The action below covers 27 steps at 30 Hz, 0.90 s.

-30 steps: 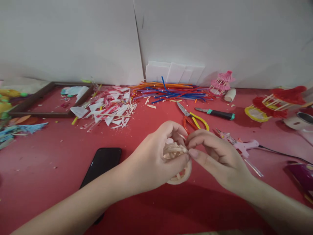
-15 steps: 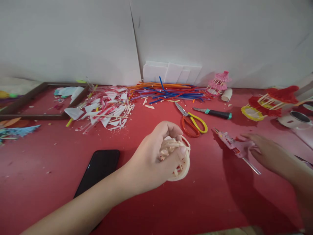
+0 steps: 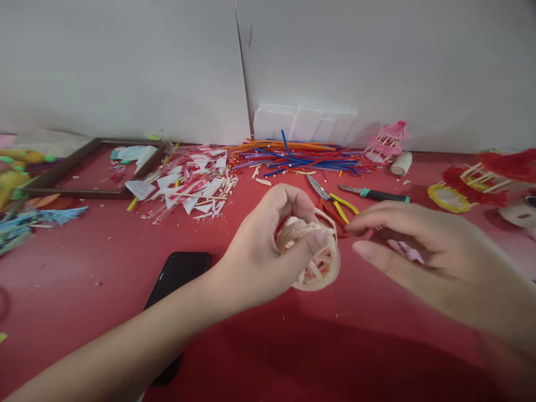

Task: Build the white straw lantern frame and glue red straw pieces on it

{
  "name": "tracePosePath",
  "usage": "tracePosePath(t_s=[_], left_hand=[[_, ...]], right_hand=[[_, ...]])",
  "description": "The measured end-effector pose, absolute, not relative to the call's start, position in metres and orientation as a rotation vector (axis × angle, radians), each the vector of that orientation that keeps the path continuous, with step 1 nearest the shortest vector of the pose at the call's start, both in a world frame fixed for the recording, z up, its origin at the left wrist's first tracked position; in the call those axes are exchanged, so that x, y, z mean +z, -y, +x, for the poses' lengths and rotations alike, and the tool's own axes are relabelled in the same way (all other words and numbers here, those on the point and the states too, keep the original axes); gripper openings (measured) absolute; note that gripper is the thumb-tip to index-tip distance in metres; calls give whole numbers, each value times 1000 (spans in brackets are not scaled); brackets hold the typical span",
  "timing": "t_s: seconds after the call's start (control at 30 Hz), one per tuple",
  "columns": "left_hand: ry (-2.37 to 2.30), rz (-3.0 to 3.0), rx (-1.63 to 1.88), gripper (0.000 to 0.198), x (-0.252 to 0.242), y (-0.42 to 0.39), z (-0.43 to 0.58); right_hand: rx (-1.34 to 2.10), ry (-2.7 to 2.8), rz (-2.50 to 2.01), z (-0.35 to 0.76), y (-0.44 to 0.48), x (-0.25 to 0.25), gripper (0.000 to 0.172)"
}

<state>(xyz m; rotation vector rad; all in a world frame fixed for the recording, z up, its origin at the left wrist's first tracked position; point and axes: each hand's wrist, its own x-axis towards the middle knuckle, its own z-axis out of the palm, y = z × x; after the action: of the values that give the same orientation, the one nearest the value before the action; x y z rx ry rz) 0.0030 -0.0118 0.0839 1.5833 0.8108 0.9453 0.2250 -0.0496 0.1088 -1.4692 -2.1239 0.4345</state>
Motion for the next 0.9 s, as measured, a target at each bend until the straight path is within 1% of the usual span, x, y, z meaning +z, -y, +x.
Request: tracePosePath(t_s=[0.1, 0.17, 0.33, 0.5, 0.67, 0.83, 0.9], left_hand=[[-771, 1595, 1024, 26, 82, 7, 1], [-738, 1596, 1073, 25, 80, 5, 0], [-668, 1570, 1150, 23, 78, 0, -2], [-642, 1446, 1069, 22, 76, 1, -2], [-645, 1360, 1024, 21, 75, 3, 0], [-679, 1372, 1022, 21, 76, 0, 1], [-689, 1387, 1003, 21, 78, -3, -1]], right_hand=[[569, 2132, -1304, 207, 33, 107, 13], [623, 2080, -1239, 201, 24, 104, 12], [797, 1956, -1207, 192, 17, 101, 9], [912, 1910, -1232, 190, 17, 99, 14], [939, 1891, -1270, 189, 17, 94, 14], [827, 1957, -1285, 189, 17, 94, 9], [840, 1978, -1301, 192, 16, 98, 9]])
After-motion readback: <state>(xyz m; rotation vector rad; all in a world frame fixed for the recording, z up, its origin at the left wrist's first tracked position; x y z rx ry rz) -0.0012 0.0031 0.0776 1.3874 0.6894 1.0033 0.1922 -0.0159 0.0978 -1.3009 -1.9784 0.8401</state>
